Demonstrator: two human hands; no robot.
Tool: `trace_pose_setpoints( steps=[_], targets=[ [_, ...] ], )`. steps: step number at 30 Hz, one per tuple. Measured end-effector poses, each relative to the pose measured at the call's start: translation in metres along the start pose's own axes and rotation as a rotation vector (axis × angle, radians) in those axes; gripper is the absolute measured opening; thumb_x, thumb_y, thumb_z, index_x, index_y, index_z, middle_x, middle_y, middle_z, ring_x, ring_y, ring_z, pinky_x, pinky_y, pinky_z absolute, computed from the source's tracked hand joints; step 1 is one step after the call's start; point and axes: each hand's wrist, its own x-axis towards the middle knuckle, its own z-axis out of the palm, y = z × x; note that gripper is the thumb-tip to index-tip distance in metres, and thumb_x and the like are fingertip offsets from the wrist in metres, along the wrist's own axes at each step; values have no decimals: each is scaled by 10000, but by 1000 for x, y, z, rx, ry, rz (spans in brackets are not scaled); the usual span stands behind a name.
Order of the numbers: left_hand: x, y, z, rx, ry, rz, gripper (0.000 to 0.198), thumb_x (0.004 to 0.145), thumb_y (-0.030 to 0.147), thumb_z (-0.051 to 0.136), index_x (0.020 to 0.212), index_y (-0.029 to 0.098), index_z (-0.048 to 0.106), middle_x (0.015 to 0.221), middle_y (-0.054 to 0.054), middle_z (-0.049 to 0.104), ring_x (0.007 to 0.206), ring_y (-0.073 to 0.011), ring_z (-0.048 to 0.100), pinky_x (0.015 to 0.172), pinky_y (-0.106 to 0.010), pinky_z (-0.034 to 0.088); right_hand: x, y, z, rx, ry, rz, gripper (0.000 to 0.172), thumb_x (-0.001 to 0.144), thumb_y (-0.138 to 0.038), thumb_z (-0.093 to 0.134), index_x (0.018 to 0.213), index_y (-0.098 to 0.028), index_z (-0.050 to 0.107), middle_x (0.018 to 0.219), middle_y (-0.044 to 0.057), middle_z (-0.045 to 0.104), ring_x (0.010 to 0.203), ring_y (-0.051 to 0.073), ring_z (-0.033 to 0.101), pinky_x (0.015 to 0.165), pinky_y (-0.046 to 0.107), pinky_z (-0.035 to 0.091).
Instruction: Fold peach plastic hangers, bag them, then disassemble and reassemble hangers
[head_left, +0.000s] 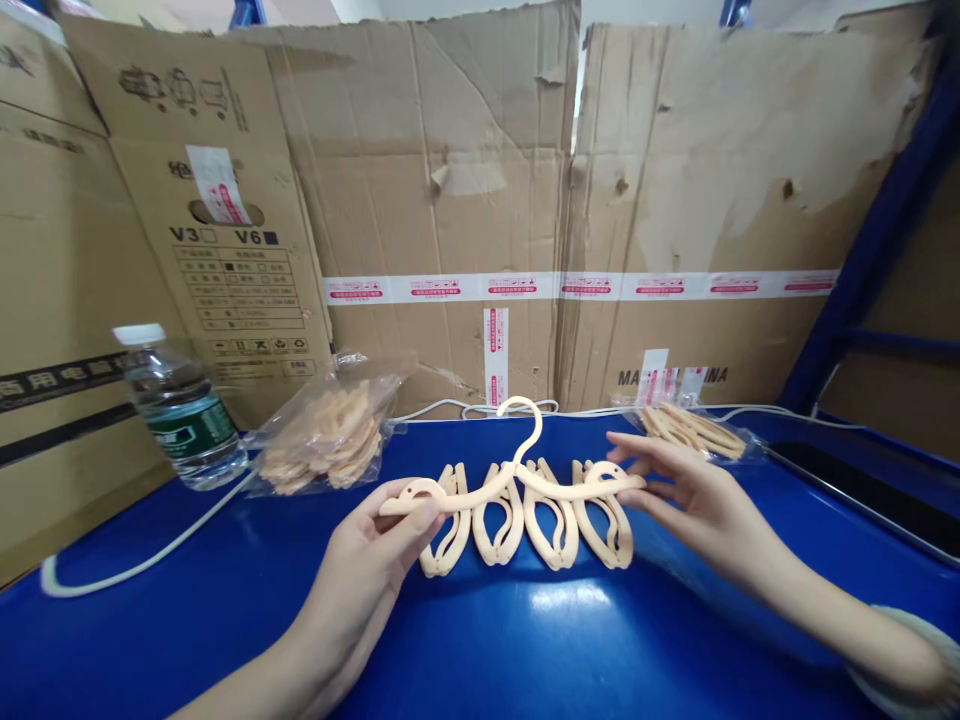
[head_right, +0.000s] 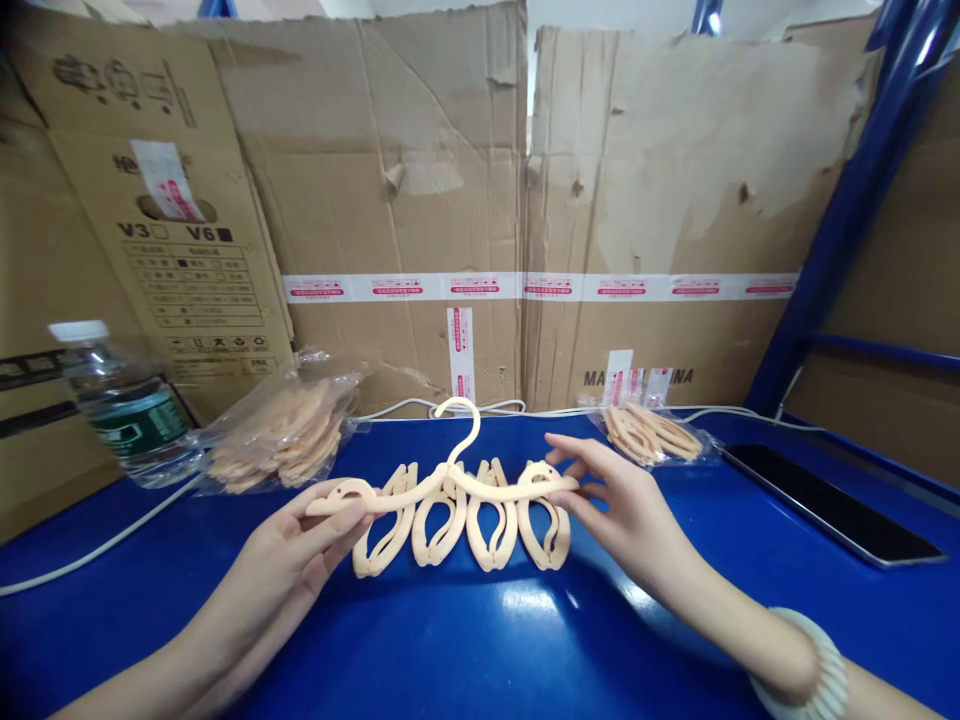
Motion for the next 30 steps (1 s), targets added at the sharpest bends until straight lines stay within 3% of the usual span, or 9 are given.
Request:
trace_pose_setpoints(
  steps=[3,6,11,14,16,21,25,30],
  targets=[
    [0,0,3,-15,37,9,337,616,278,896,873,156,713,837,-14,686,891,-116,620,847,-149,529,3,-6,-1,173,-80,142,374,808,-460,703,1088,-212,699,1061,98,722,975,261,681,858,381,581],
    [-1,1,5,-42,107,4,456,575,250,910,967,166,693,858,-19,698,900,-133,638,840,-186,551,3,-9,0,264,-99,244,401,793,-484,714,1094,-218,712,1073,89,733,1002,272,674,898,396,549],
    [-6,0,8,75,57,3,599,590,283,900,1116,185,630,837,-14,706,798,-152,662,690,-218,585,-4,-6,13,459,-84,399,439,815,-473,703,1140,-182,657,998,87,711,887,207,663,814,339,533],
    [-12,-4,12,172,-36,25,515,656,341,855,1089,163,639,896,-45,721,830,-172,672,684,-225,578,-12,-12,24,603,-52,432,436,787,-430,750,1121,-221,564,879,24,671,737,150,630,676,285,514],
    [-16,-8,14,242,-81,40,479,686,361,825,1078,153,643,940,-70,730,862,-195,680,682,-233,573,-15,-20,29,687,-70,445,385,774,-398,771,1009,-235,514,791,-19,638,643,113,583,600,243,476],
    [-21,-15,18,373,-120,149,400,707,333,788,1041,159,654,917,-66,744,826,-191,693,693,-239,565,-23,-41,35,572,-328,355,240,825,-350,729,782,-177,568,787,-7,616,724,97,567,695,221,465],
    [-21,-17,17,358,-141,204,299,741,301,759,990,191,635,878,-29,747,841,-173,708,739,-221,566,-30,-50,35,515,-507,281,177,886,-347,654,969,-193,676,994,40,648,882,135,611,805,261,484],
    [-24,-13,19,382,-139,297,132,759,259,739,799,209,624,839,6,740,801,-147,716,683,-169,573,-33,-45,36,544,-515,332,261,891,-347,646,1123,-231,674,1094,56,636,891,149,634,826,303,517]
  ],
)
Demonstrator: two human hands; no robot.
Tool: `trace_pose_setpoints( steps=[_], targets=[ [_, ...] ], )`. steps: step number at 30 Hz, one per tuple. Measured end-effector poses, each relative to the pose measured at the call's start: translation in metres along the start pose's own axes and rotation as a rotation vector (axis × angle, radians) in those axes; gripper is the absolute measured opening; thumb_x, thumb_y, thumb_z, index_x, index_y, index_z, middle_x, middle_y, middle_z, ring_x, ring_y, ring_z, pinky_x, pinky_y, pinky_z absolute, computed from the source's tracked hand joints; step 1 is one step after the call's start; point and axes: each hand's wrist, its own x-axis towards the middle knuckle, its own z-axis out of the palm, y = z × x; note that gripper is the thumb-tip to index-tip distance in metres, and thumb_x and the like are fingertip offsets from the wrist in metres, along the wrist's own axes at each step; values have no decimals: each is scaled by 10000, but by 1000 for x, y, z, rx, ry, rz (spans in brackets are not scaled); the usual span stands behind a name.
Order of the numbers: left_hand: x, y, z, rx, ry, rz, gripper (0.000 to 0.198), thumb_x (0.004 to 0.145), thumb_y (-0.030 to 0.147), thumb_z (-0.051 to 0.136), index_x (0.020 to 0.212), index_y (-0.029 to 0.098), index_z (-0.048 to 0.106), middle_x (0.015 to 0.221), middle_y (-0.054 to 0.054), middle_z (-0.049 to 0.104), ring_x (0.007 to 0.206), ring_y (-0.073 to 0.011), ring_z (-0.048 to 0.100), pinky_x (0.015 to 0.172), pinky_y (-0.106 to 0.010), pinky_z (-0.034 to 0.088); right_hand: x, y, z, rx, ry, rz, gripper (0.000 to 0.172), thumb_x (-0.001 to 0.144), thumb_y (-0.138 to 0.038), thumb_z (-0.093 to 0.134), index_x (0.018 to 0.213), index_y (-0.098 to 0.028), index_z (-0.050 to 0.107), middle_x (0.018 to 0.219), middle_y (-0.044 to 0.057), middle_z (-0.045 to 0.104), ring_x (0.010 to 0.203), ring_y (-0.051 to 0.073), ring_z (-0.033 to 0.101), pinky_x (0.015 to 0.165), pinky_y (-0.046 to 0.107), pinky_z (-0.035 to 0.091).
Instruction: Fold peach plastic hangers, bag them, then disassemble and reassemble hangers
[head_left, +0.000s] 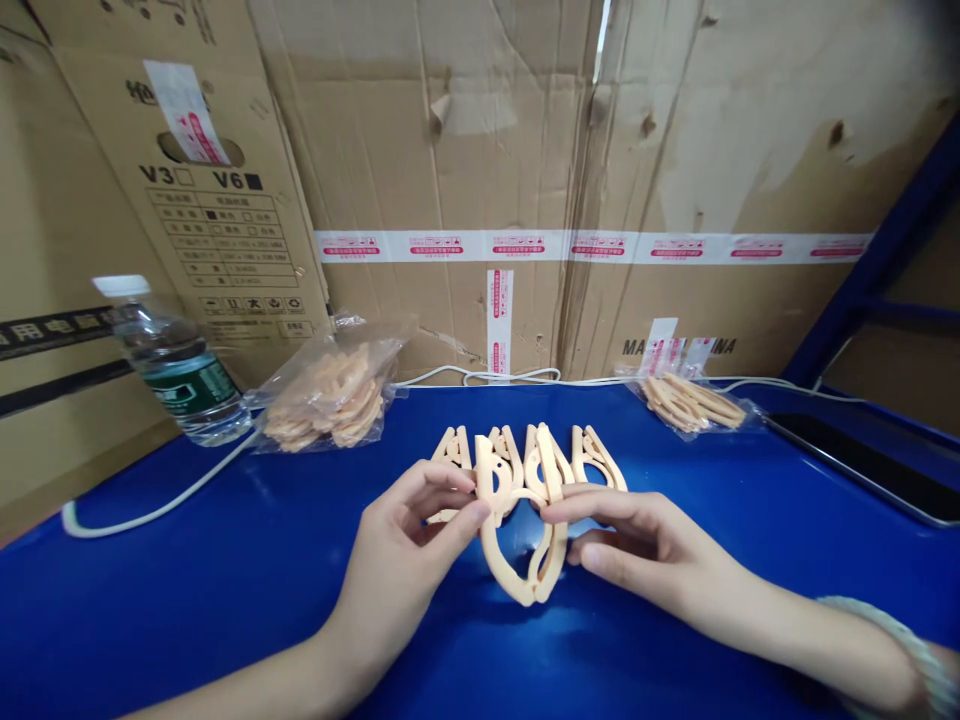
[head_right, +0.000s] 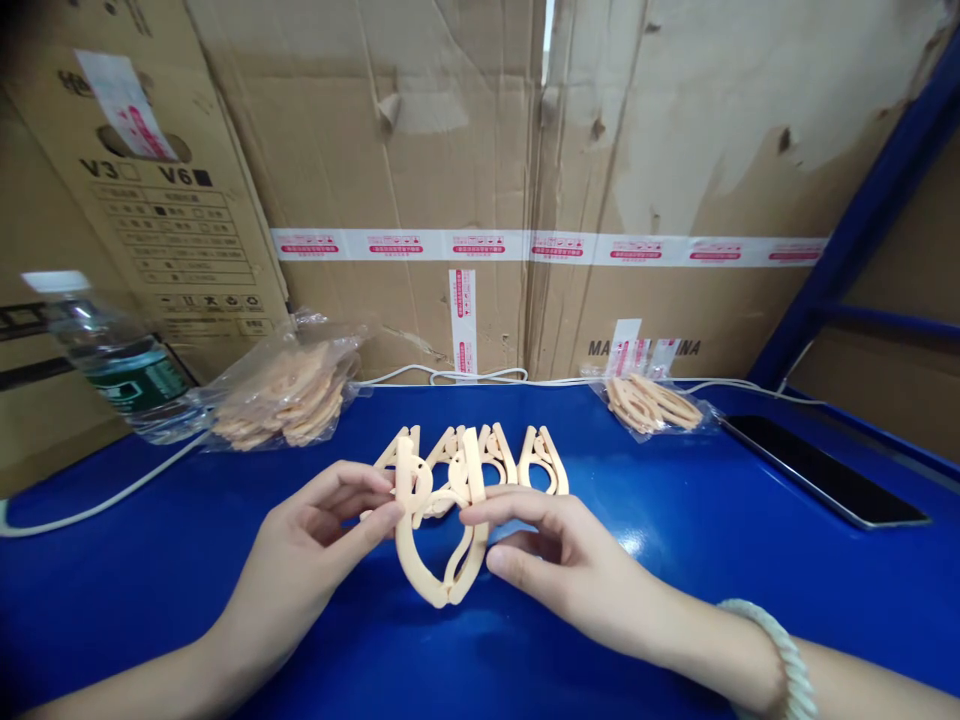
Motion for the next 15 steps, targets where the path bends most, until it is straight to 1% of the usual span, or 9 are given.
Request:
trace_pose_setpoints(
  steps=[2,4,6,8,9,11,13,15],
  targets=[
    [-3,2,1,23,0,49,71,779,250,715,768,216,653,863,8,744,882,-155,717,732,-163,578,1,3,-2,-4,17,-18,271,889,-339,647,1138,-237,678,1121,63,629,929,162,637,862,327,520],
    [-6,3,2,37,-35,79,21,788,229,699,808,235,695,927,10,751,976,-165,705,830,-182,571,1,3,-2,-9,30,-43,267,893,-324,643,1145,-247,682,1160,66,619,986,173,635,901,337,518],
    [-9,1,3,52,-118,64,139,789,202,694,911,261,726,1046,9,743,1063,-176,678,938,-217,539,1,1,-1,-13,31,-58,262,890,-310,647,1144,-261,689,1197,62,613,1030,175,631,918,328,520],
    [-11,-2,4,57,-197,33,245,790,186,689,1014,278,726,1174,1,706,1118,-188,654,987,-243,517,0,-1,1,-7,9,-66,275,884,-303,657,1156,-277,688,1219,58,613,1060,177,630,922,318,528],
    [-11,-3,5,52,-224,19,271,793,187,685,1044,281,722,1209,-4,690,1116,-194,655,977,-249,528,0,-2,2,-2,-4,-64,285,882,-301,661,1165,-283,684,1225,57,615,1070,180,631,925,319,531],
    [-11,-3,5,31,-239,0,285,796,195,681,1068,274,716,1227,-18,679,1070,-202,678,918,-257,569,-1,-3,2,16,-21,-59,302,878,-298,667,1180,-285,677,1260,60,605,1084,185,634,936,325,534],
    [-10,-2,5,12,-216,-11,286,795,205,684,1072,264,714,1224,-29,678,1029,-207,693,862,-260,595,-2,-2,1,44,-21,-64,314,876,-292,671,1190,-280,669,1320,65,572,1101,193,633,960,341,526],
    [-7,1,5,-2,-186,-29,286,794,212,692,1076,254,711,1198,-37,690,1026,-214,693,856,-265,597,-2,-1,0,66,-14,-79,329,879,-286,666,1208,-275,655,1374,70,535,1133,206,623,991,364,511]
  ],
)
